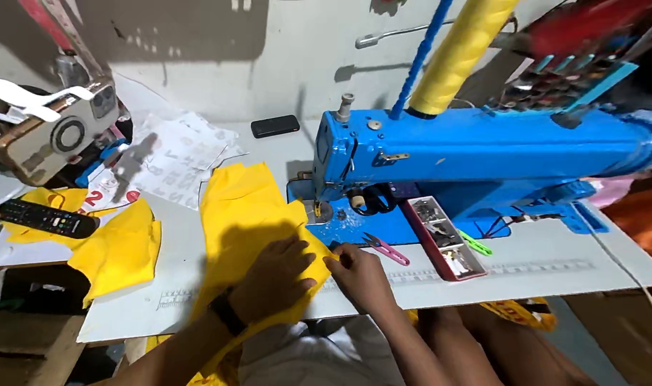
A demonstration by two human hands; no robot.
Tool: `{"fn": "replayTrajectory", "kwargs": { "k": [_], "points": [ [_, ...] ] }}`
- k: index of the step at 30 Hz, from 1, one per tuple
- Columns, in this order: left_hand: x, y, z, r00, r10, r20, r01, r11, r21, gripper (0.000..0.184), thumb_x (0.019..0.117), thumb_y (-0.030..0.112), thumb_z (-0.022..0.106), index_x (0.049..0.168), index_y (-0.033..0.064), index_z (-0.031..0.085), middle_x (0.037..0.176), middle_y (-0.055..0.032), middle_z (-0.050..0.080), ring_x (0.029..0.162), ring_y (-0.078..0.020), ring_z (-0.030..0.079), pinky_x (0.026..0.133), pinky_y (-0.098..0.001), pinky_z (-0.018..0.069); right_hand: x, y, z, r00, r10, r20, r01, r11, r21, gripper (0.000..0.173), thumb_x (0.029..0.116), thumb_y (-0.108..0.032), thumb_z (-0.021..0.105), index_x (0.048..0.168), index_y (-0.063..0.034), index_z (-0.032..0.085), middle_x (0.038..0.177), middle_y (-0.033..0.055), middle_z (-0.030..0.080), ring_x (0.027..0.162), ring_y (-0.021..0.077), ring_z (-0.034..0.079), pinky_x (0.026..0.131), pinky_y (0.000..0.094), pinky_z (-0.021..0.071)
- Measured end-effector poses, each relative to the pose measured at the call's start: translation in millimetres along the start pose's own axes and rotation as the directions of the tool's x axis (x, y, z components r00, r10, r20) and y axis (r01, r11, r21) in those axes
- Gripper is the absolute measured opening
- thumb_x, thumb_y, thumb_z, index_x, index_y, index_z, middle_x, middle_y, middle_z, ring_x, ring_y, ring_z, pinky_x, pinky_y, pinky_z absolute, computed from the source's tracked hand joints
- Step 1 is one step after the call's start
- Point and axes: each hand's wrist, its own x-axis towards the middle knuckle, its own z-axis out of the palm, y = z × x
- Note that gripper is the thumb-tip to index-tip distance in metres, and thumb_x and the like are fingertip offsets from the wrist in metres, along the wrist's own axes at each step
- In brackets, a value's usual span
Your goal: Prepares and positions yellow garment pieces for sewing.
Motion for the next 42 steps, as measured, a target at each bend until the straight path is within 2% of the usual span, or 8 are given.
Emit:
{"fn": "replayTrajectory", "kwargs": {
  "k": [6,16,20,22,25,29,37,42],
  "points": [
    [-3.8,6.5,4.0,1.000,0.020,-0.005,-0.020,1.000,0.022,0.049,0.1041,0.049,0.044,0.132,0.0160,0.068,0.141,-0.0129,0.062,0.136,-0.0363,0.054,0.106,-0.0564,0.0460,-18.1,29.6,26.5,0.858,-0.414,-0.303,0.404,0.909,-0.100,0.018,0.0934,-0.020,0.067,0.095,-0.0049,0.077,0.087,0.0066,0.073,0.075,0.0140,0.069,0.070,0.0273,0.0588],
    [-2.4,5.5,3.0,0.999,-0.014,-0.034,0.014,1.000,-0.003,0.058,0.1006,0.055,0.050,0.124,0.0047,0.068,0.135,-0.0116,0.066,0.133,-0.0324,0.058,0.106,-0.0528,0.0475,-9.4,28.9,13.5,0.861,-0.499,-0.099,0.506,0.859,0.072,0.020,0.0973,-0.020,0.064,0.101,-0.0087,0.080,0.099,0.0054,0.074,0.096,0.0161,0.067,0.087,0.0277,0.0543],
    [-1.4,9.8,-3.2,0.996,-0.092,-0.002,0.092,0.992,-0.086,0.063,0.0966,0.053,0.060,0.138,0.0058,0.060,0.137,-0.0124,0.065,0.133,-0.0323,0.058,0.110,-0.0525,0.0447,-3.8,31.3,4.2,0.824,-0.561,0.086,0.561,0.828,0.024,0.031,0.0947,-0.006,0.053,0.110,-0.0098,0.079,0.105,0.0088,0.072,0.103,0.0240,0.066,0.091,0.0366,0.0539],
    [-2.8,6.7,1.7,0.998,-0.052,-0.023,0.050,0.997,-0.066,0.056,0.0984,0.053,0.056,0.131,0.0086,0.066,0.136,-0.0113,0.066,0.133,-0.0322,0.058,0.108,-0.0527,0.0460,-3.4,31.5,0.3,0.812,-0.572,0.119,0.574,0.818,0.014,0.034,0.0935,-0.001,0.052,0.112,-0.0102,0.079,0.105,0.0093,0.071,0.104,0.0248,0.065,0.093,0.0374,0.0536],
    [-3.5,3.2,5.9,0.999,-0.004,-0.049,0.002,0.999,-0.041,0.052,0.1004,0.053,0.052,0.121,0.0098,0.072,0.135,-0.0123,0.067,0.132,-0.0337,0.058,0.106,-0.0532,0.0477,-4.0,31.3,-5.0,0.839,-0.533,0.113,0.530,0.846,0.058,0.030,0.0960,-0.003,0.052,0.108,-0.0074,0.078,0.107,0.0098,0.073,0.103,0.0216,0.067,0.093,0.0344,0.0541],
    [-4.2,2.4,7.2,0.997,0.013,-0.081,-0.015,1.000,-0.027,0.052,0.1006,0.053,0.051,0.120,0.0100,0.072,0.134,-0.0125,0.067,0.131,-0.0336,0.059,0.106,-0.0525,0.0485,-4.8,20.8,-14.9,0.937,-0.310,0.159,0.300,0.950,0.087,0.023,0.1006,-0.015,0.056,0.111,-0.0047,0.075,0.092,0.0071,0.071,0.076,0.0095,0.063,0.072,0.0249,0.0532],
    [-4.5,3.5,4.6,0.998,-0.015,-0.067,0.012,0.999,-0.050,0.053,0.0990,0.054,0.055,0.117,0.0074,0.072,0.135,-0.0140,0.066,0.131,-0.0331,0.059,0.106,-0.0501,0.0495,4.6,4.9,-18.6,0.945,-0.009,0.327,-0.051,0.983,0.176,0.016,0.0987,-0.020,0.068,0.102,-0.0049,0.071,0.076,-0.0002,0.063,0.058,0.0029,0.057,0.057,0.0199,0.0512],
    [0.8,5.6,-2.6,0.991,-0.108,-0.083,0.092,0.981,-0.173,0.045,0.1003,0.046,0.057,0.111,0.0073,0.076,0.130,-0.0194,0.065,0.118,-0.0348,0.065,0.093,-0.0487,0.0560,9.6,-1.8,-17.1,0.919,0.032,0.394,-0.082,0.990,0.111,0.019,0.0957,-0.023,0.072,0.098,-0.0038,0.069,0.077,0.0019,0.061,0.061,0.0075,0.056,0.060,0.0260,0.0490]
  ]
}}
